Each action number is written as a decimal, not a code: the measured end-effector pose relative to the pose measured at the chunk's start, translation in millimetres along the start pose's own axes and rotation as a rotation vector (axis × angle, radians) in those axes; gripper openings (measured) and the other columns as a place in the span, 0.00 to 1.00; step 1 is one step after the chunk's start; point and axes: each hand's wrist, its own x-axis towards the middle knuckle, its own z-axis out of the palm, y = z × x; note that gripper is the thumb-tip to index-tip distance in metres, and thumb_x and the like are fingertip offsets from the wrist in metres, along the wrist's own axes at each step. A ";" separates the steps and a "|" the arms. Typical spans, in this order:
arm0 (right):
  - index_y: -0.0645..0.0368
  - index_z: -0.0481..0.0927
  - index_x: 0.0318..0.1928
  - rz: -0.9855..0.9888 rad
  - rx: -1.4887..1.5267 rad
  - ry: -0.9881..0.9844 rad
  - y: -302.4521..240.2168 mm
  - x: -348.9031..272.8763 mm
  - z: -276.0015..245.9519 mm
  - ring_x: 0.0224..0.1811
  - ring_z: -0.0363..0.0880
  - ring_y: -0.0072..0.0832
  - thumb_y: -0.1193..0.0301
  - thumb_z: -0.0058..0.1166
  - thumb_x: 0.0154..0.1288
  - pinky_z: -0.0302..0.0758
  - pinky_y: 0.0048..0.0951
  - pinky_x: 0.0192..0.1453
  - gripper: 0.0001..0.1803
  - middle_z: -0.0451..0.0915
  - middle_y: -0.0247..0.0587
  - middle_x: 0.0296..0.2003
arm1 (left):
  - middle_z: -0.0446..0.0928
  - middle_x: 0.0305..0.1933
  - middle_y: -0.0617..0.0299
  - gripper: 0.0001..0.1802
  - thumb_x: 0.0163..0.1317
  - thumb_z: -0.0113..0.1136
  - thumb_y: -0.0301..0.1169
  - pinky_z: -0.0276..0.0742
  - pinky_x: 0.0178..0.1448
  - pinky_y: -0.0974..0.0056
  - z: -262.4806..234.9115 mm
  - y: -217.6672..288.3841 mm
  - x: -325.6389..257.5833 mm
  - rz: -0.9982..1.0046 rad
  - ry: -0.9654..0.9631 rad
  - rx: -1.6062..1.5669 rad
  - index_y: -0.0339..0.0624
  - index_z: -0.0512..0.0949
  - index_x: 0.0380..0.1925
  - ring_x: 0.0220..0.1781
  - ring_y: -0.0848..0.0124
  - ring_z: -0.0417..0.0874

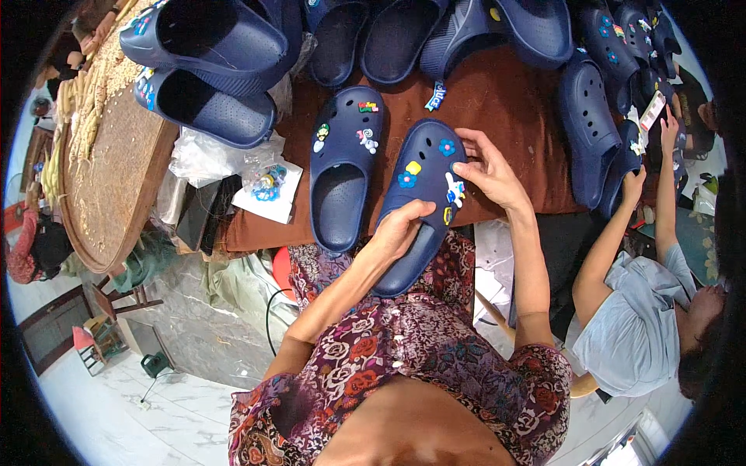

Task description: Attaching decorative charms to rubber clogs.

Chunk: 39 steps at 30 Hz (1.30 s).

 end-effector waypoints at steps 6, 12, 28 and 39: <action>0.56 0.67 0.66 -0.021 -0.057 0.002 5.4 2.7 -4.5 0.60 0.74 0.29 0.69 0.66 0.63 0.72 0.31 0.60 0.33 0.76 0.42 0.57 | 0.82 0.48 0.55 0.20 0.61 0.60 0.26 0.79 0.57 0.60 -5.7 -2.9 2.3 -0.023 0.009 -0.010 0.32 0.75 0.54 0.48 0.64 0.84; 0.57 0.67 0.67 -0.048 -0.042 0.033 5.1 -5.2 2.6 0.61 0.74 0.29 0.68 0.65 0.64 0.73 0.30 0.59 0.33 0.78 0.42 0.55 | 0.82 0.51 0.55 0.21 0.63 0.61 0.29 0.77 0.60 0.60 3.7 -4.2 -2.1 -0.004 0.021 -0.054 0.32 0.74 0.55 0.52 0.64 0.83; 0.58 0.85 0.50 -0.364 -0.591 0.243 -23.7 3.7 19.9 0.57 0.77 0.33 0.73 0.65 0.61 0.74 0.32 0.60 0.15 0.75 0.42 0.54 | 0.73 0.64 0.53 0.29 0.69 0.54 0.38 0.68 0.71 0.54 21.6 6.1 -13.7 0.104 -0.002 -0.266 0.36 0.64 0.66 0.65 0.63 0.75; 0.57 0.85 0.43 -0.318 -0.594 0.292 -29.5 -15.0 16.8 0.53 0.78 0.36 0.71 0.66 0.60 0.74 0.34 0.57 0.11 0.76 0.42 0.48 | 0.74 0.65 0.49 0.28 0.69 0.51 0.35 0.70 0.70 0.48 21.5 16.8 -16.5 -0.033 0.041 -0.225 0.35 0.64 0.67 0.65 0.57 0.77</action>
